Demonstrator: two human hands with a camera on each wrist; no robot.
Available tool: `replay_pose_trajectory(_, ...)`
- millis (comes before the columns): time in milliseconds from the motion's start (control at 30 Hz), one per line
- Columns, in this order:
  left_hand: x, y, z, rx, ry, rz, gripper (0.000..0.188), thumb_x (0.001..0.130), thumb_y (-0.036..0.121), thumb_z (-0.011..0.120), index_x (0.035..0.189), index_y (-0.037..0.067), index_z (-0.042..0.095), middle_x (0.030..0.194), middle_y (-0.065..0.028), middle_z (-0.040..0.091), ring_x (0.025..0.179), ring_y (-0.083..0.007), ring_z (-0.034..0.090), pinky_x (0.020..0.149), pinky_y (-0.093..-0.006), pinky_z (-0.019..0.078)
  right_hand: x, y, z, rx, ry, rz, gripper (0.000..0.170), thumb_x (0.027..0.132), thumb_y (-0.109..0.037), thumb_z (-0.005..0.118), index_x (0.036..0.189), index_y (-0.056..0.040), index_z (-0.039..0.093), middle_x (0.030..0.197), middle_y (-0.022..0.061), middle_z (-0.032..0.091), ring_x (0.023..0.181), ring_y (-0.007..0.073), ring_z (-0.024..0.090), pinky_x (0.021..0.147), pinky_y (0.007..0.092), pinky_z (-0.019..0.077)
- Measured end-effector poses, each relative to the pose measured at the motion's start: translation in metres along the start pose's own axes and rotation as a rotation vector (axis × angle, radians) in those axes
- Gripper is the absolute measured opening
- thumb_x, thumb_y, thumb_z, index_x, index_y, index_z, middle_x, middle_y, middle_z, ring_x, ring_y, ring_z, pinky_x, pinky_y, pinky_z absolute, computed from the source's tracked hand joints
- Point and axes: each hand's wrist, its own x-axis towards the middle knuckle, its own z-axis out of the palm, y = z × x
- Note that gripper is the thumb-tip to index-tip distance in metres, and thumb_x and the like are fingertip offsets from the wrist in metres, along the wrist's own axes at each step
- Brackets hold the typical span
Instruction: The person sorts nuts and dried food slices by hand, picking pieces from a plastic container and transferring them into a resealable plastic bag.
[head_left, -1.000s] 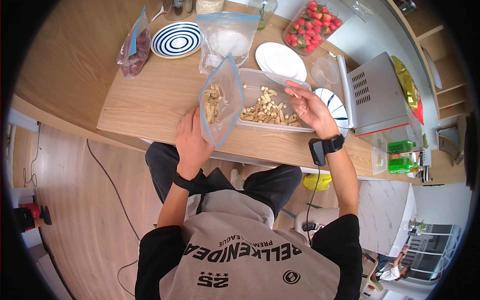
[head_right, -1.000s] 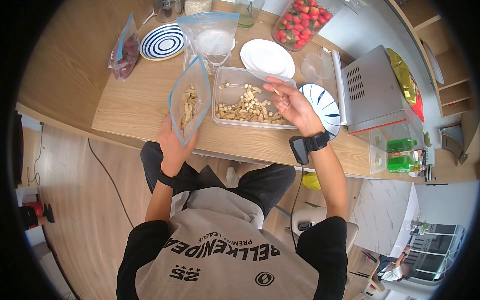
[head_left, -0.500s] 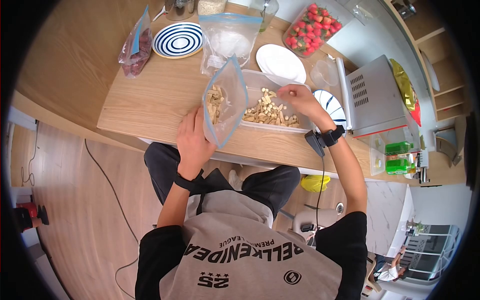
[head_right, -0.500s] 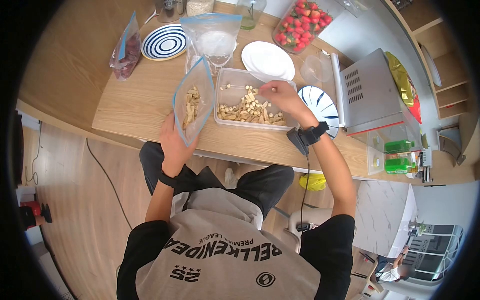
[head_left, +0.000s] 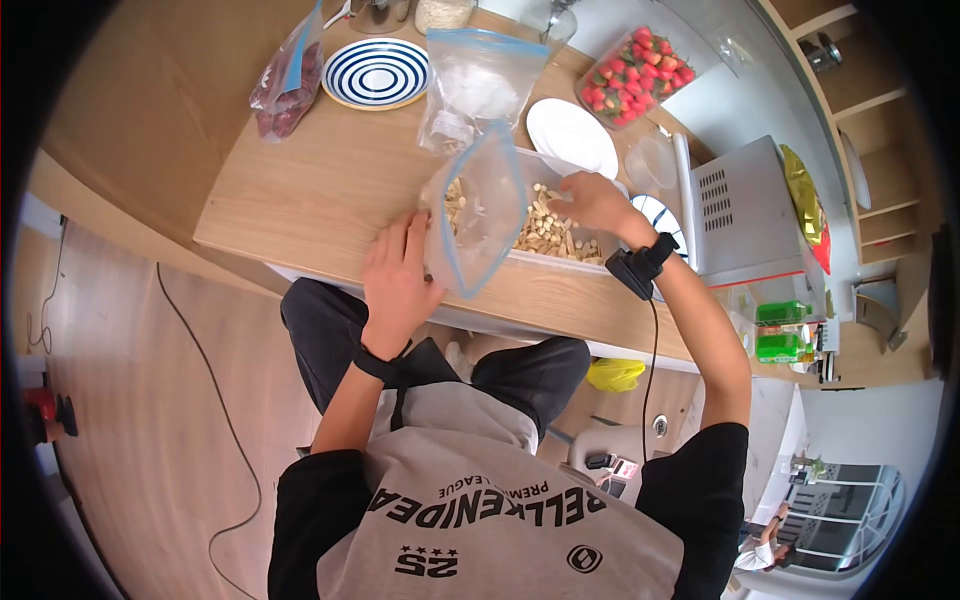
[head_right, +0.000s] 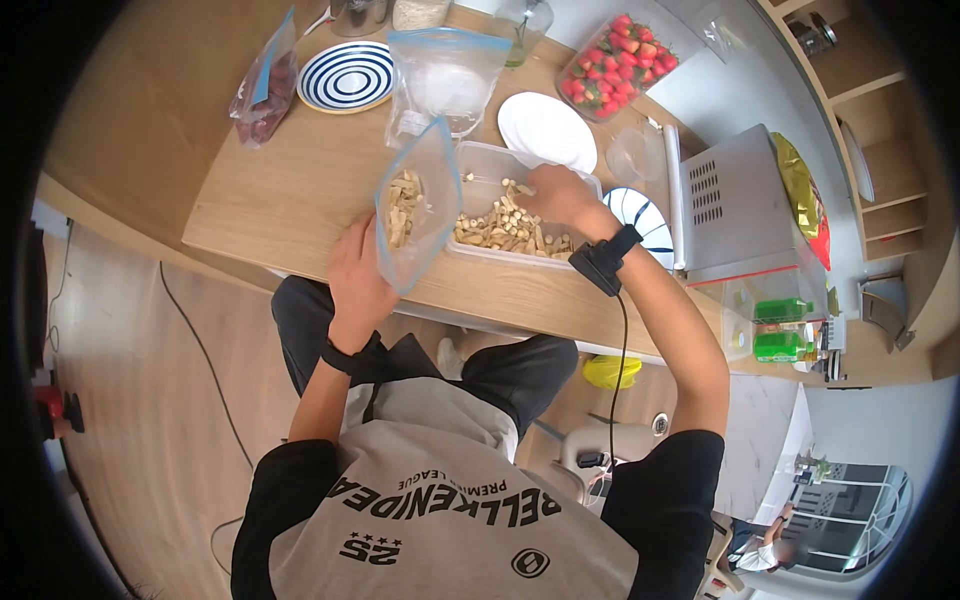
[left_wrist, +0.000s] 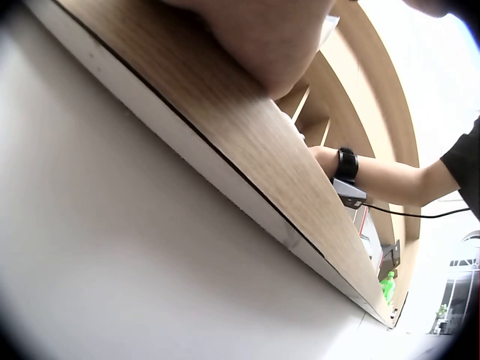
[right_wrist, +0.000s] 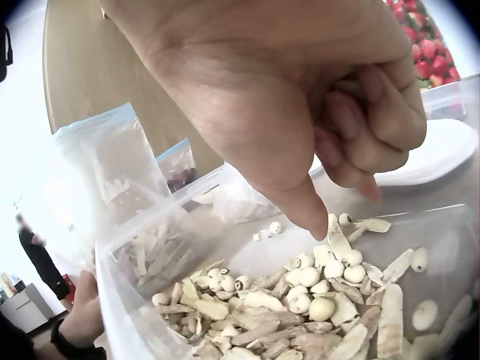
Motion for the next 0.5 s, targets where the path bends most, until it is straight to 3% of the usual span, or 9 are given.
replay_pose_trajectory(167, 0.0, -0.001, -0.004, -0.011, -0.048, -0.022, 0.075, 0.067, 0.015, 0.075, 0.138, 0.0, 0.058, 0.129, -0.0167, 0.063, 0.113, -0.0372, 0.062, 0.095, -0.0455, 0.0512, 0.023, 0.01, 0.02, -0.095, -0.055, 0.021, 0.046, 0.09, -0.041, 0.072, 0.107, 0.0022, 0.075, 0.109, 0.0258, 0.074, 0.105, 0.0412, 0.07, 0.093, 0.0475, 0.0544)
replay_pose_trajectory(233, -0.001, -0.002, -0.003, -0.033, -0.083, -0.037, 0.067, 0.08, 0.027, 0.078, 0.136, -0.002, 0.057, 0.131, -0.0193, 0.063, 0.114, -0.0402, 0.062, 0.097, -0.0485, 0.0503, 0.024, 0.009, 0.019, -0.121, -0.061, 0.006, 0.045, 0.09, -0.04, 0.072, 0.106, 0.0014, 0.076, 0.11, 0.0253, 0.074, 0.106, 0.0408, 0.07, 0.093, 0.0471, 0.0545)
replay_pose_trajectory(500, -0.002, -0.003, -0.002, -0.038, -0.065, -0.033, 0.066, 0.08, 0.026, 0.078, 0.137, -0.001, 0.057, 0.132, -0.0187, 0.062, 0.115, -0.0399, 0.062, 0.097, -0.0484, 0.0503, 0.02, 0.005, 0.014, 0.048, -0.133, 0.115, 0.034, 0.086, -0.032, 0.075, 0.102, -0.0029, 0.076, 0.106, 0.0214, 0.076, 0.103, 0.0377, 0.072, 0.09, 0.0441, 0.0558)
